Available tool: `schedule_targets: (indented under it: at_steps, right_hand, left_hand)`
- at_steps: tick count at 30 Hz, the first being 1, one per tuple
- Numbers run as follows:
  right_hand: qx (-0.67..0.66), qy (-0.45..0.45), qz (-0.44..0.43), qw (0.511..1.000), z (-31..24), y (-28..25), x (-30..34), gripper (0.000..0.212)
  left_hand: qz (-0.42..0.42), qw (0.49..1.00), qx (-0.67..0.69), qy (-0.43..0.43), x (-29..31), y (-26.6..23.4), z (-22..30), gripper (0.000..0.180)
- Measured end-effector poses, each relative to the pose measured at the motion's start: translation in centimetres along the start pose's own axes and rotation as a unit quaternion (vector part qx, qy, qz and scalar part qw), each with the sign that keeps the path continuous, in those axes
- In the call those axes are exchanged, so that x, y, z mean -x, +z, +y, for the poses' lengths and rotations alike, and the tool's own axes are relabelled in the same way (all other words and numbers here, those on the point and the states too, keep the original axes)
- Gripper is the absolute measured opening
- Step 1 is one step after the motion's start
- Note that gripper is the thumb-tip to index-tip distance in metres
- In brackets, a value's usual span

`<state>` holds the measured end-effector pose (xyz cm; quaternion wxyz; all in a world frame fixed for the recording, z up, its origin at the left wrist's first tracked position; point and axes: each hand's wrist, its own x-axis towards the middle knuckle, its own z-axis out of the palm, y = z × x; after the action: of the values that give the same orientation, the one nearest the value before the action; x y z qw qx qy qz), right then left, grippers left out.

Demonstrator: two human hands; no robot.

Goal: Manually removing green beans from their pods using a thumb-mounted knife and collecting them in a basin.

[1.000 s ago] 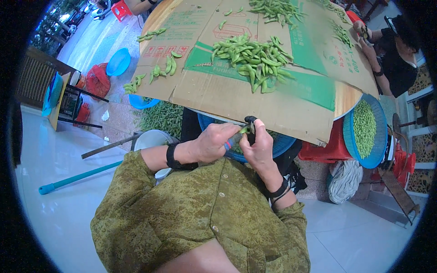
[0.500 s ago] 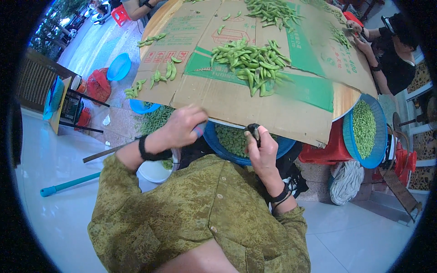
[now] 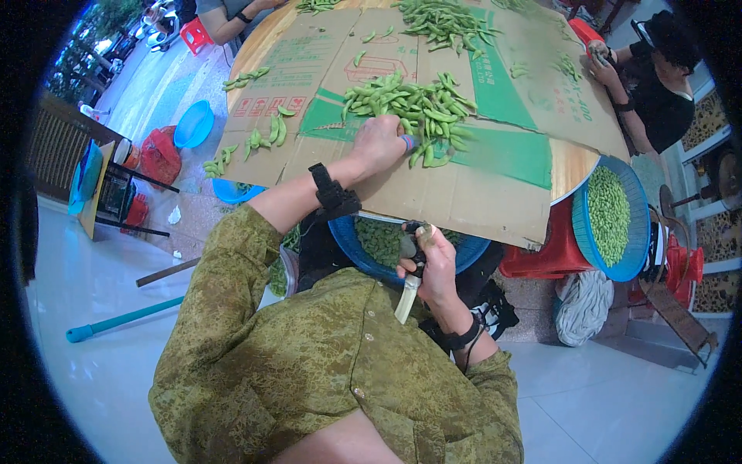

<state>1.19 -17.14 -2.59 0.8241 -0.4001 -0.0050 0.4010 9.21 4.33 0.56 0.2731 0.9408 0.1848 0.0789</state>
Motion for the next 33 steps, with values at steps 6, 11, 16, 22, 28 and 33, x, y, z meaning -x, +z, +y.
schedule_targets:
  at_steps: [6,11,16,22,28,33]
  right_hand:
    - [0.000,0.006,-0.056,0.998,-0.2,0.0,0.4,0.030]
    - [0.075,-0.074,-0.023,0.994,-1.7,0.6,-0.5,0.030]
    - [0.029,-0.071,-0.040,0.996,-2.1,1.1,-0.8,0.034]
    - [0.020,-0.039,-0.077,0.996,-2.0,1.7,-0.4,0.042]
    - [0.040,-0.046,-0.062,0.996,-1.6,1.5,-0.3,0.043]
    - [0.095,-0.068,-0.036,0.993,-1.6,1.7,-0.4,0.041]
  left_hand:
    - [0.049,0.992,0.097,0.071,1.6,-0.7,-0.5,0.021]
    - [-0.114,0.916,0.378,0.073,7.0,-2.3,-0.2,0.014]
    - [-0.207,0.865,0.458,0.017,10.3,-2.5,-0.5,0.016]
    - [-0.209,0.869,0.441,0.078,10.8,-1.5,-1.7,0.017]
    - [-0.187,0.883,0.416,0.109,11.0,-1.6,-1.8,0.016]
    - [-0.195,0.856,0.465,0.118,10.7,-0.7,-2.4,0.015]
